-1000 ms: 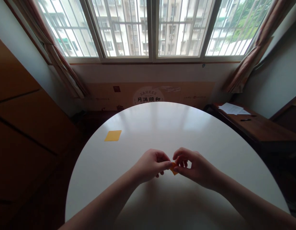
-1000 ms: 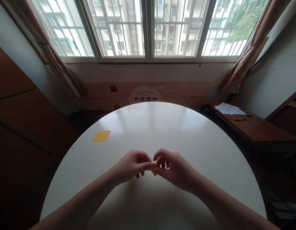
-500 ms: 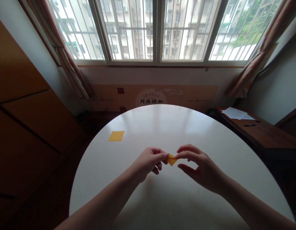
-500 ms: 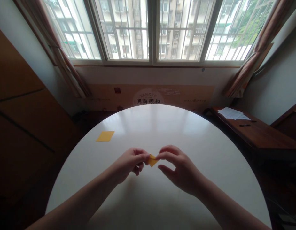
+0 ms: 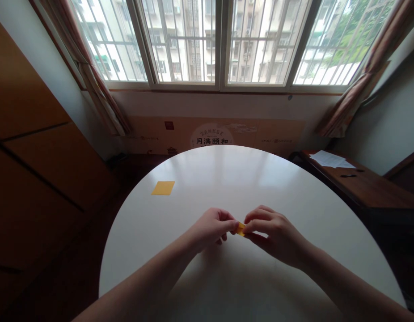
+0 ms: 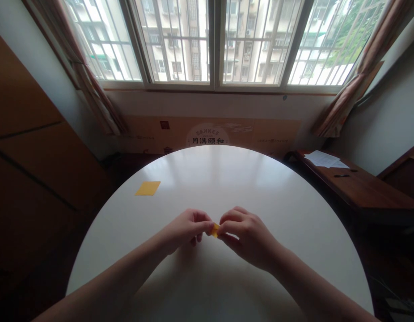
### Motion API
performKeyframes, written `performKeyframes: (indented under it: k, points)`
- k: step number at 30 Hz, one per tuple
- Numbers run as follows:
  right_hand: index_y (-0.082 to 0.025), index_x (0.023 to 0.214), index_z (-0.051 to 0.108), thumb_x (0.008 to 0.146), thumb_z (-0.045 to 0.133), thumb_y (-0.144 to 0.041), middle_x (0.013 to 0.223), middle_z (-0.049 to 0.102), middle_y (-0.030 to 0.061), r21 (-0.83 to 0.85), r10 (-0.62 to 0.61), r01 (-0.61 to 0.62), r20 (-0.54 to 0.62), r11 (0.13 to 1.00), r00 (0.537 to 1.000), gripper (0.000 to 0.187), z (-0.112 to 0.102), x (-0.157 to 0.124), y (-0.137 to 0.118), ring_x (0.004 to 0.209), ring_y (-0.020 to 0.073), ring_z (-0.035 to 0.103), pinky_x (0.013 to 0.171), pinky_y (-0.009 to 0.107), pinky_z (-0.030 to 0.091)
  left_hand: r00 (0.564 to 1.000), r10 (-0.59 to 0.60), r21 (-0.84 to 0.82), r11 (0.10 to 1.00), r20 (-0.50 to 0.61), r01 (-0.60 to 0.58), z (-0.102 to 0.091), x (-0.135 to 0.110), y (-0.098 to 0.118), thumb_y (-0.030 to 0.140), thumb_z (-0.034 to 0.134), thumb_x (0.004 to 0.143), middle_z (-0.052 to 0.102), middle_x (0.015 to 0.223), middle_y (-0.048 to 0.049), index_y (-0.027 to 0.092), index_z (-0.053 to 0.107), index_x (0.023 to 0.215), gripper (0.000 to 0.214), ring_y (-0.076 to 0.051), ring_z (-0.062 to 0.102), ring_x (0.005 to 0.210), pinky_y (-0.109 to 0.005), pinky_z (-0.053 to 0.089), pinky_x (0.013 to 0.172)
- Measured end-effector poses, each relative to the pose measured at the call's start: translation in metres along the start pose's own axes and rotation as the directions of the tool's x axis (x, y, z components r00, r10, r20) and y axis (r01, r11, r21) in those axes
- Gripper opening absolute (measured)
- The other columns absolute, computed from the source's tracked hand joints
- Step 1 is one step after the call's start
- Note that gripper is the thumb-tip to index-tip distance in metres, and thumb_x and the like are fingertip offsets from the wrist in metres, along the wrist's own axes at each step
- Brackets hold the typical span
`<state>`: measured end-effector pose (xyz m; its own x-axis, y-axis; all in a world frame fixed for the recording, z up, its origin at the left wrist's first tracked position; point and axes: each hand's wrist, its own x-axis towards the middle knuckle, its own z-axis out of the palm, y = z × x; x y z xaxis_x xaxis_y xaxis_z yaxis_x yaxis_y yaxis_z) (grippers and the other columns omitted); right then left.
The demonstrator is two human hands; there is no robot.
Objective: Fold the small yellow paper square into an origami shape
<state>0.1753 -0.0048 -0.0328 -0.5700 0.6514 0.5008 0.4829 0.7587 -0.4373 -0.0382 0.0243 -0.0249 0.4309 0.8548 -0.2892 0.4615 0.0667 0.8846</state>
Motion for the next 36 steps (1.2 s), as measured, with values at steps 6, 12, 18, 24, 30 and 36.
performKeyframes:
  k: [6, 12, 18, 24, 30, 36]
  points:
    - [-0.023, 0.084, 0.074, 0.092, 0.067, -0.022, 0.086, 0.071, 0.0045, -0.024, 0.058, -0.054, 0.186, 0.998, 0.981, 0.011, 0.005, -0.004, 0.010, 0.081, 0.0184, 0.062, 0.070, 0.029, 0.048, 0.861, 0.508, 0.574, 0.715, -0.037, -0.398, -0.016, -0.013, 0.005, 0.022, 0.064, 0.087, 0.073, 0.110, -0.0045, 0.023, 0.074, 0.101, 0.017, -0.024, 0.062, 0.106, -0.038, 0.046, 0.095]
    - [-0.024, 0.087, 0.077, 0.089, 0.071, -0.023, 0.084, 0.072, 0.0021, 0.032, 0.077, -0.093, 0.330, 0.995, 0.941, 0.006, 0.001, -0.004, 0.013, 0.077, 0.0162, 0.063, 0.069, 0.027, 0.046, 0.778, 0.498, 0.635, 0.469, 0.384, -0.614, -0.017, -0.034, 0.015, 0.006, 0.058, 0.087, 0.073, 0.118, -0.0009, 0.026, 0.073, 0.110, 0.033, -0.021, 0.063, 0.110, -0.033, 0.047, 0.097]
    - [-0.023, 0.090, 0.078, 0.091, 0.069, -0.028, 0.085, 0.072, 0.0026, 0.081, 0.078, -0.121, 0.403, 0.989, 0.912, 0.010, -0.006, -0.004, 0.014, 0.076, 0.0156, 0.064, 0.069, 0.025, 0.046, 0.778, 0.461, 0.677, 0.407, 0.428, -0.614, 0.000, -0.047, 0.012, 0.003, 0.053, 0.086, 0.072, 0.118, -0.0055, 0.023, 0.067, 0.120, 0.042, -0.023, 0.063, 0.111, -0.034, 0.047, 0.098]
    - [-0.021, 0.092, 0.076, 0.093, 0.065, -0.027, 0.087, 0.072, 0.0017, 0.084, 0.156, -0.215, 0.450, 0.973, 0.880, 0.013, -0.006, -0.003, 0.016, 0.076, 0.0140, 0.064, 0.068, 0.023, 0.046, 0.799, 0.405, 0.715, 0.378, 0.444, -0.589, 0.005, -0.053, 0.015, 0.004, 0.055, 0.082, 0.070, 0.113, -0.0092, 0.019, 0.063, 0.125, 0.046, -0.025, 0.060, 0.109, -0.036, 0.046, 0.096]
    - [-0.020, 0.084, 0.073, 0.091, 0.063, -0.023, 0.078, 0.071, 0.0002, 0.009, 0.246, -0.281, 0.458, 0.960, 0.854, 0.012, -0.006, 0.001, 0.009, 0.074, 0.0149, 0.063, 0.067, 0.025, 0.043, 0.799, 0.396, 0.684, 0.421, 0.453, -0.596, 0.002, -0.050, 0.015, 0.004, 0.053, 0.081, 0.071, 0.112, -0.0079, 0.021, 0.063, 0.124, 0.047, -0.025, 0.060, 0.107, -0.036, 0.046, 0.094]
    - [-0.019, 0.077, 0.070, 0.086, 0.062, -0.021, 0.077, 0.071, 0.0003, -0.038, 0.371, -0.398, 0.452, 0.917, 0.811, 0.013, -0.004, 0.004, 0.003, 0.071, 0.0148, 0.061, 0.064, 0.025, 0.042, 0.805, 0.378, 0.659, 0.464, 0.457, -0.592, -0.001, -0.048, 0.017, 0.004, 0.054, 0.080, 0.072, 0.107, -0.0065, 0.023, 0.064, 0.120, 0.045, -0.026, 0.061, 0.105, -0.038, 0.046, 0.096]
